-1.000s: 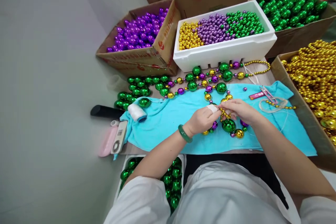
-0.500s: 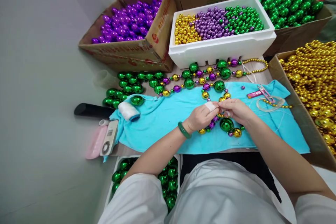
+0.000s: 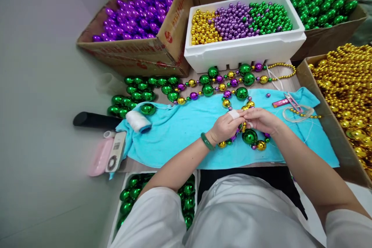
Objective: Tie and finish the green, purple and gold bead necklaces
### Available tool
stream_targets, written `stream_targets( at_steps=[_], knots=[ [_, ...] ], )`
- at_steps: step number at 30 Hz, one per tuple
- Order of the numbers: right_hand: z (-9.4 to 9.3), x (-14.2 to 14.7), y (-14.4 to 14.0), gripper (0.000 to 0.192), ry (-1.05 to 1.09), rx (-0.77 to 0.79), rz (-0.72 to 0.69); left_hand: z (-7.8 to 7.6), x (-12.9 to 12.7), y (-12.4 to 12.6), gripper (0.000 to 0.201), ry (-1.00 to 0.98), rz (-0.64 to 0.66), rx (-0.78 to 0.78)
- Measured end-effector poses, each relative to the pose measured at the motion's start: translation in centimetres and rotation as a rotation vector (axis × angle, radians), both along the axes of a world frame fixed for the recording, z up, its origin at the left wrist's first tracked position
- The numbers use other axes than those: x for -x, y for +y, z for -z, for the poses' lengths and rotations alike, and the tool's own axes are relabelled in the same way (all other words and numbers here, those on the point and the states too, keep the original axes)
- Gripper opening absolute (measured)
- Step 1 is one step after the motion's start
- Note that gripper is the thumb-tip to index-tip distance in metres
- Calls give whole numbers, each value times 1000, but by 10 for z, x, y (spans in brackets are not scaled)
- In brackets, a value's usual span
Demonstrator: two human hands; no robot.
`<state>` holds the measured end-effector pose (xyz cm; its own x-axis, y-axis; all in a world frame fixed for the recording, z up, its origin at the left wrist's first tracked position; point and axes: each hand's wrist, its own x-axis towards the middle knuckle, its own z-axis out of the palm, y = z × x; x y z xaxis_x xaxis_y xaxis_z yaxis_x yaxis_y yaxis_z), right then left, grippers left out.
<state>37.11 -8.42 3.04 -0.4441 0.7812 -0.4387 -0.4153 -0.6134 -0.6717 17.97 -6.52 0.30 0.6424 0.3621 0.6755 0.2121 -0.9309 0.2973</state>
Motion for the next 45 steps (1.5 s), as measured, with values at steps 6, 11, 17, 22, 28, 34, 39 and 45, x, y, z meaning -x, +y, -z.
stream_targets(
  at_steps=[6,11,17,22,28,34,39,45],
  knots=[
    [6,-3,-2,21,3,2,34,-1,-6,3,27,-51,60,50],
    [2,-1,-4,25,-119,2,75,-1,-10,3,21,-47,84,256],
    [-5,3,-12,26,-308,-167,273,-8,-18,0,15,-317,-42,865],
    [-14,10,-18,27,-443,-300,440,-19,-24,-6,16,-405,32,1164],
    [-22,10,-17,20,-535,-416,586,-37,-25,-11,13,-254,-116,1109],
    [-24,7,-20,20,-395,-365,644,-56,-22,-12,18,-283,-151,1418],
    [-37,9,-29,20,-330,-392,660,-66,-25,-13,15,-421,29,1962],
    [-44,18,-48,18,-279,-524,626,-72,-34,-15,20,-747,-49,1897]
  ],
)
